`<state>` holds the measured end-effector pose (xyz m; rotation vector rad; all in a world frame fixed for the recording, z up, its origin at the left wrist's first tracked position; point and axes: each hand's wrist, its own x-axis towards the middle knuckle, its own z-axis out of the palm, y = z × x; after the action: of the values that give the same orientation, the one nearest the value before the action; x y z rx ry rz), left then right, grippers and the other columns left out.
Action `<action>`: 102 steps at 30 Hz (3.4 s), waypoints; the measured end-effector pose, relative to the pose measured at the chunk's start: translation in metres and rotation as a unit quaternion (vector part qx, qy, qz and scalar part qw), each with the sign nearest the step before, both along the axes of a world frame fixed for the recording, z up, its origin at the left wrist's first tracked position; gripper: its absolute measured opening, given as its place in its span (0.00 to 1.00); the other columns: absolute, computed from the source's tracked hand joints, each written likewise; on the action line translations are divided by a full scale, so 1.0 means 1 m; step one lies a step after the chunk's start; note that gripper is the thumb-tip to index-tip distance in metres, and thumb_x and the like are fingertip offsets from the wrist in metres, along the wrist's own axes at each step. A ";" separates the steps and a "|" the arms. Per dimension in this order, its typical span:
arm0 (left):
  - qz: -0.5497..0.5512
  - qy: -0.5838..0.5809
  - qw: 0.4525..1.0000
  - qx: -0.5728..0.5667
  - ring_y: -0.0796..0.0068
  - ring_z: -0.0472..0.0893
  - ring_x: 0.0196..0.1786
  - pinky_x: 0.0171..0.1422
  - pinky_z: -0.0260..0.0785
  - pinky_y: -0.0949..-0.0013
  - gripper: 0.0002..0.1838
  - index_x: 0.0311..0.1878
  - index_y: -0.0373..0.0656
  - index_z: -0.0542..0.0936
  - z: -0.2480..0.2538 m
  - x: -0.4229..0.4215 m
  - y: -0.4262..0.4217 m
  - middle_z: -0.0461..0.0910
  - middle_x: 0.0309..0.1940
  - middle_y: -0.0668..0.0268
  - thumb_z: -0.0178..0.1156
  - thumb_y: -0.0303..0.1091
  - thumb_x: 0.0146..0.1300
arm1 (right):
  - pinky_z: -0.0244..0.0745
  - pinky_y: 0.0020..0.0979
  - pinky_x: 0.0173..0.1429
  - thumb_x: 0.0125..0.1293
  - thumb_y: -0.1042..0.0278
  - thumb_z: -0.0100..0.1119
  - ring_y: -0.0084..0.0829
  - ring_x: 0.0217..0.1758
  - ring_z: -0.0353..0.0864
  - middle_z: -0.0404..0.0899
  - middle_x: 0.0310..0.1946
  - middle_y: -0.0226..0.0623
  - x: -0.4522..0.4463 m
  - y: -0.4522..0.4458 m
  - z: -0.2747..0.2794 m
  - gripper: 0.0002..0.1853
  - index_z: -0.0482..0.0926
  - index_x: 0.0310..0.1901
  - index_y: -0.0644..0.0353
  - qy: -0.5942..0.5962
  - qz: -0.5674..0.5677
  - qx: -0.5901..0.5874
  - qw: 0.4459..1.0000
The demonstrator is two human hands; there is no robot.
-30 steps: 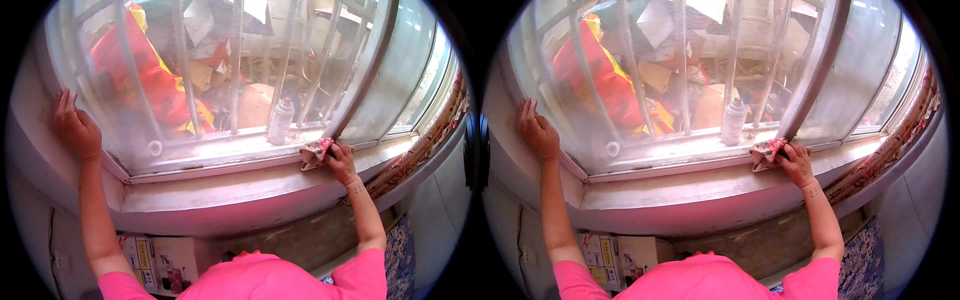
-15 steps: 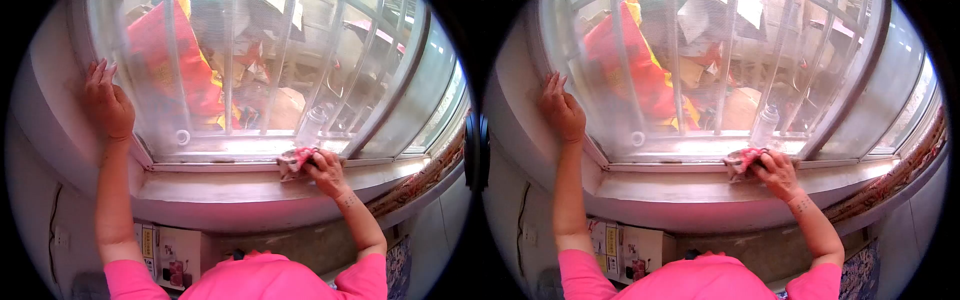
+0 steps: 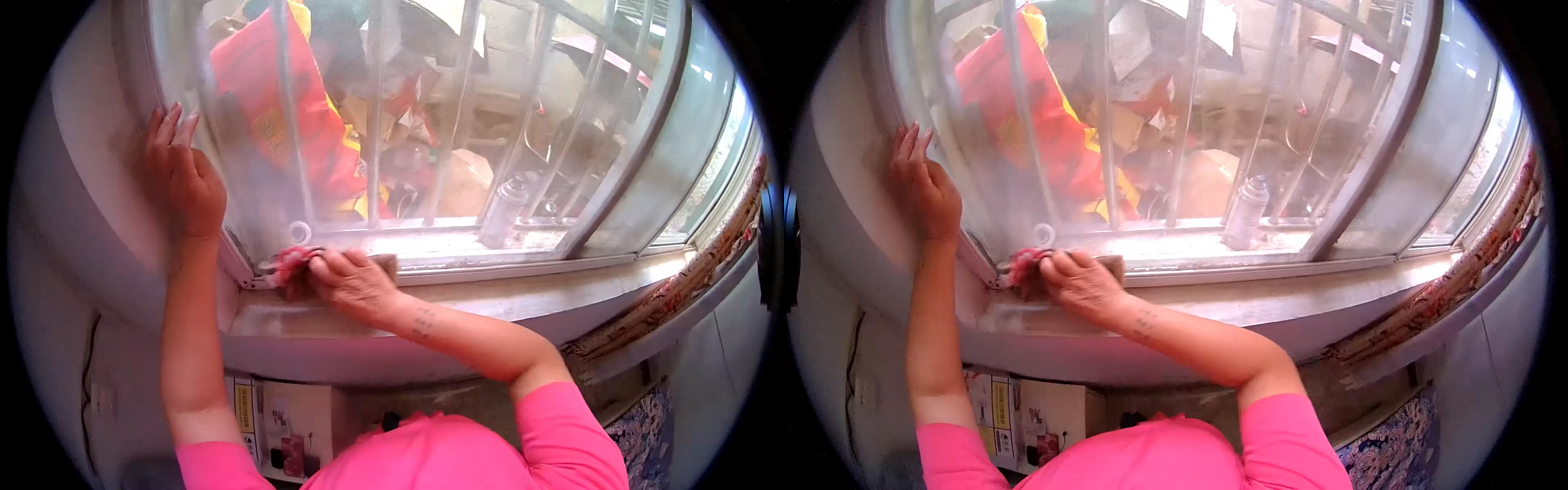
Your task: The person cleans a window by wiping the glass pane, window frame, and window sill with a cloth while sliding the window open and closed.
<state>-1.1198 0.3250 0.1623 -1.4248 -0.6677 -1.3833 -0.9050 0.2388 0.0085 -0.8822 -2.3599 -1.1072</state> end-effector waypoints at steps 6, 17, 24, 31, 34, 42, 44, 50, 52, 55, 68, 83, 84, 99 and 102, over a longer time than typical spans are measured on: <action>0.044 0.011 0.999 -0.022 0.51 0.71 0.62 0.65 0.63 0.54 0.18 0.53 0.40 0.74 0.000 -0.002 -0.004 0.74 0.56 0.57 0.43 0.19 0.62 | 0.55 0.33 0.54 0.51 0.60 0.49 0.29 0.54 0.63 0.65 0.45 0.30 -0.026 0.016 -0.012 0.16 0.77 0.43 0.48 0.038 0.014 0.039 0.998; 0.008 0.019 1.000 -0.007 0.48 0.69 0.63 0.67 0.60 0.52 0.17 0.54 0.38 0.72 0.000 -0.003 0.003 0.72 0.56 0.54 0.39 0.20 0.66 | 0.51 0.34 0.59 0.54 0.59 0.50 0.24 0.54 0.63 0.65 0.45 0.25 0.059 -0.018 -0.007 0.17 0.75 0.47 0.41 0.035 -0.043 0.068 0.996; 0.023 0.018 1.000 -0.006 0.49 0.68 0.63 0.67 0.60 0.52 0.18 0.56 0.38 0.72 -0.001 -0.003 0.004 0.72 0.57 0.55 0.38 0.20 0.66 | 0.54 0.32 0.58 0.57 0.58 0.52 0.22 0.53 0.65 0.66 0.45 0.22 0.138 -0.052 -0.003 0.14 0.77 0.45 0.35 0.052 -0.099 0.066 0.992; 0.015 0.012 1.000 -0.003 0.50 0.69 0.63 0.66 0.61 0.52 0.18 0.55 0.38 0.72 -0.001 -0.002 0.005 0.73 0.57 0.55 0.38 0.20 0.67 | 0.55 0.32 0.56 0.57 0.58 0.57 0.23 0.54 0.66 0.67 0.46 0.22 0.199 -0.076 0.004 0.12 0.78 0.44 0.38 0.094 -0.122 0.041 0.987; 0.039 0.025 0.999 0.003 0.50 0.69 0.63 0.67 0.60 0.52 0.17 0.55 0.37 0.72 -0.001 -0.007 0.008 0.72 0.57 0.55 0.38 0.21 0.68 | 0.55 0.32 0.57 0.56 0.57 0.58 0.22 0.55 0.66 0.67 0.47 0.22 0.215 -0.083 0.005 0.11 0.79 0.42 0.38 0.107 -0.139 0.057 0.983; 0.029 0.022 0.999 -0.013 0.50 0.68 0.64 0.68 0.59 0.51 0.17 0.56 0.37 0.71 -0.003 -0.009 0.010 0.71 0.58 0.55 0.37 0.22 0.69 | 0.55 0.33 0.58 0.52 0.58 0.61 0.22 0.55 0.66 0.68 0.48 0.22 0.239 -0.092 0.010 0.12 0.80 0.40 0.37 0.120 -0.157 0.079 0.977; 0.032 0.023 0.999 -0.015 0.51 0.67 0.65 0.68 0.58 0.52 0.17 0.57 0.37 0.71 -0.004 -0.009 0.010 0.71 0.58 0.54 0.37 0.22 0.69 | 0.55 0.33 0.57 0.51 0.58 0.61 0.23 0.55 0.67 0.68 0.48 0.22 0.242 -0.094 0.012 0.11 0.80 0.39 0.38 0.117 -0.165 0.091 0.975; 0.029 0.031 0.999 -0.004 0.51 0.67 0.65 0.69 0.58 0.52 0.18 0.57 0.37 0.70 -0.003 -0.011 0.013 0.71 0.59 0.54 0.37 0.21 0.68 | 0.56 0.34 0.57 0.52 0.60 0.60 0.24 0.56 0.67 0.69 0.49 0.23 0.255 -0.097 0.018 0.10 0.81 0.38 0.40 0.137 -0.184 0.115 0.966; 0.030 0.028 0.999 0.003 0.49 0.68 0.63 0.68 0.59 0.51 0.17 0.56 0.37 0.71 -0.002 -0.010 0.013 0.72 0.57 0.53 0.36 0.22 0.69 | 0.56 0.34 0.56 0.52 0.61 0.60 0.25 0.56 0.66 0.69 0.49 0.24 0.263 -0.101 0.024 0.10 0.81 0.39 0.40 0.133 -0.207 0.122 0.962; 0.050 0.027 0.998 -0.015 0.48 0.68 0.64 0.68 0.59 0.51 0.16 0.55 0.37 0.71 -0.002 -0.010 0.009 0.72 0.57 0.53 0.37 0.22 0.69 | 0.57 0.35 0.55 0.54 0.63 0.60 0.27 0.56 0.65 0.69 0.49 0.24 0.277 -0.104 0.031 0.10 0.81 0.39 0.42 0.142 -0.226 0.132 0.955; 0.028 0.016 0.999 -0.010 0.48 0.68 0.64 0.68 0.59 0.51 0.17 0.56 0.36 0.71 -0.006 -0.010 0.012 0.71 0.58 0.52 0.35 0.22 0.69 | 0.57 0.46 0.57 0.53 0.69 0.59 0.48 0.56 0.65 0.69 0.52 0.45 0.328 -0.118 0.100 0.17 0.76 0.47 0.59 0.249 -0.279 0.171 0.912; 0.031 0.010 0.999 -0.020 0.48 0.68 0.64 0.68 0.58 0.51 0.16 0.56 0.38 0.71 -0.007 -0.011 0.010 0.71 0.58 0.51 0.35 0.25 0.71 | 0.74 0.39 0.33 0.66 0.59 0.53 0.41 0.33 0.78 0.77 0.39 0.42 0.604 -0.109 0.072 0.14 0.77 0.50 0.54 0.764 -0.270 0.231 0.539; 0.029 0.011 0.999 -0.017 0.48 0.67 0.64 0.68 0.58 0.51 0.17 0.56 0.38 0.71 -0.006 -0.011 0.010 0.71 0.58 0.52 0.35 0.25 0.71 | 0.73 0.38 0.29 0.66 0.58 0.53 0.39 0.30 0.78 0.77 0.39 0.41 0.584 -0.118 0.095 0.14 0.77 0.49 0.53 0.843 -0.156 0.166 0.487; 0.067 0.004 0.997 -0.049 0.49 0.68 0.64 0.68 0.59 0.52 0.16 0.56 0.35 0.69 -0.010 -0.013 0.008 0.69 0.59 0.50 0.35 0.24 0.71 | 0.63 0.43 0.61 0.55 0.72 0.58 0.47 0.50 0.69 0.72 0.46 0.47 0.385 -0.068 0.326 0.21 0.77 0.53 0.60 0.416 -0.087 0.371 0.826; 0.070 0.009 0.996 -0.047 0.49 0.68 0.64 0.68 0.59 0.51 0.16 0.57 0.35 0.69 -0.011 -0.017 0.010 0.69 0.60 0.50 0.35 0.26 0.73 | 0.56 0.42 0.65 0.56 0.74 0.56 0.45 0.55 0.64 0.69 0.49 0.46 0.377 -0.070 0.316 0.25 0.73 0.58 0.60 0.402 -0.112 0.347 0.840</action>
<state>-1.1365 0.3352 0.1517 -1.4346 -0.8150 -1.2436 -0.5278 0.1689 0.3247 -1.0575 -1.0732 -1.2188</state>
